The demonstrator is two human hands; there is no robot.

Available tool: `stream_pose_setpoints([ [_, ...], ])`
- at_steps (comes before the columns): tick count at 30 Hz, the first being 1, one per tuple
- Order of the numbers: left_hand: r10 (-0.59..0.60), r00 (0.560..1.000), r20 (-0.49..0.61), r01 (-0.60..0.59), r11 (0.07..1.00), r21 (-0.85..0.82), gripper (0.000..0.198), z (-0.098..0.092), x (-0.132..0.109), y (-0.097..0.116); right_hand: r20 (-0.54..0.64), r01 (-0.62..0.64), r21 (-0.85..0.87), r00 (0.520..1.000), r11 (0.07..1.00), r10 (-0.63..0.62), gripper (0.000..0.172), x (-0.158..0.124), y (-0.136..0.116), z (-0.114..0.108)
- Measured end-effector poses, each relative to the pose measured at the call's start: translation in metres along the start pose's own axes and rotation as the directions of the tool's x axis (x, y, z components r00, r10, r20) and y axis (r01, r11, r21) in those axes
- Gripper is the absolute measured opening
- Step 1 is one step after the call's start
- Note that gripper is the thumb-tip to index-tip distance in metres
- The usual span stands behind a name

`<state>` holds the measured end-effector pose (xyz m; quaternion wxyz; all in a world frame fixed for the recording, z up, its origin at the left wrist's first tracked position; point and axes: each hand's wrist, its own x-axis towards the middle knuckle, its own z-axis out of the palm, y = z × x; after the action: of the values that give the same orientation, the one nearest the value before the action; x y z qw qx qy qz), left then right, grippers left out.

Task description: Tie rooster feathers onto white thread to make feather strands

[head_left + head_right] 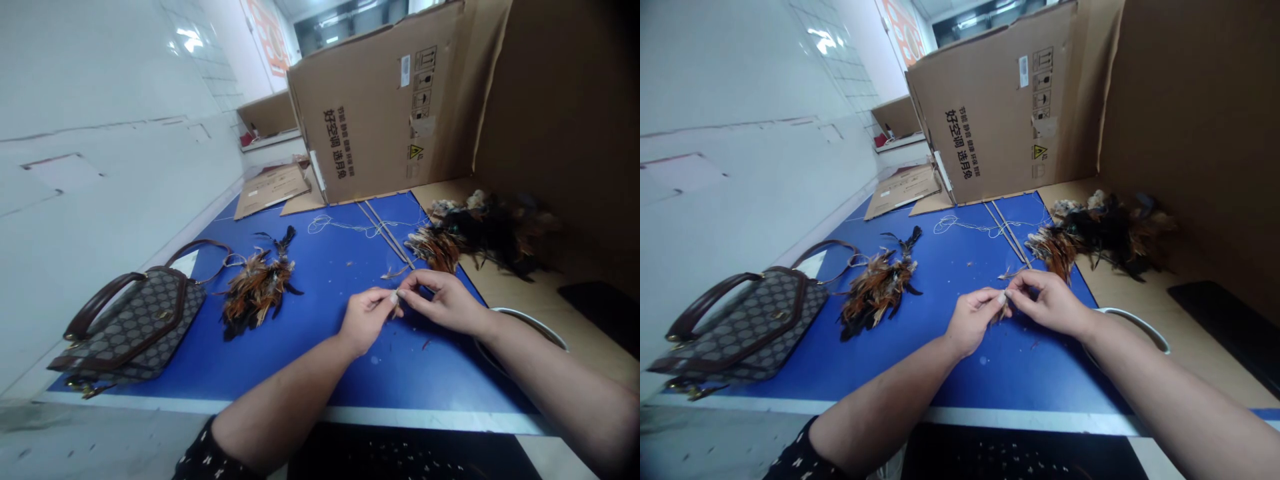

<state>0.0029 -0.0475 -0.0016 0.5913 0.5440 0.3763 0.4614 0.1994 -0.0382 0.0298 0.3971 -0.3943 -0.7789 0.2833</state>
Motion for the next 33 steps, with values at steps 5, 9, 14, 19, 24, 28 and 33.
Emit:
stream_pose_setpoints([
  [5, -0.028, 1.000, 0.007, 0.029, 0.997, -0.069, 0.028, -0.001, 0.001, 0.000, -0.039, 0.071, -0.021, 0.997, 0.997, -0.071, 0.024, 0.000, 0.004, 0.002],
  [9, -0.080, 0.997, -0.004, 0.078, 0.979, -0.188, 0.029, 0.000, 0.003, -0.004, -0.100, 0.166, -0.022, 0.981, 0.986, -0.167, 0.023, 0.001, 0.009, 0.003],
  [14, -0.110, 0.994, -0.003, 0.104, 0.952, -0.286, 0.030, 0.001, 0.004, -0.005, -0.035, 0.201, 0.020, 0.979, 0.979, -0.200, 0.028, 0.000, 0.012, 0.003],
  [19, -0.135, 0.991, -0.014, 0.123, 0.934, -0.337, 0.033, 0.001, 0.004, 0.000, 0.023, 0.274, 0.010, 0.961, 0.962, -0.275, 0.032, 0.001, 0.015, 0.003],
  [24, -0.122, 0.990, -0.066, 0.096, 0.948, -0.304, 0.033, -0.001, 0.005, 0.007, -0.126, 0.094, -0.250, 0.984, 0.964, -0.129, 0.024, 0.002, 0.027, -0.011],
  [28, -0.100, 0.984, -0.146, 0.053, 0.952, -0.302, 0.031, -0.004, 0.007, 0.008, -0.074, -0.135, -0.567, 0.991, 0.813, 0.113, 0.029, 0.001, 0.029, -0.020],
  [33, -0.101, 0.974, -0.203, 0.034, 0.950, -0.311, 0.032, -0.005, 0.010, 0.010, 0.044, -0.184, -0.731, 0.949, 0.657, 0.314, 0.024, -0.002, 0.025, -0.014],
])
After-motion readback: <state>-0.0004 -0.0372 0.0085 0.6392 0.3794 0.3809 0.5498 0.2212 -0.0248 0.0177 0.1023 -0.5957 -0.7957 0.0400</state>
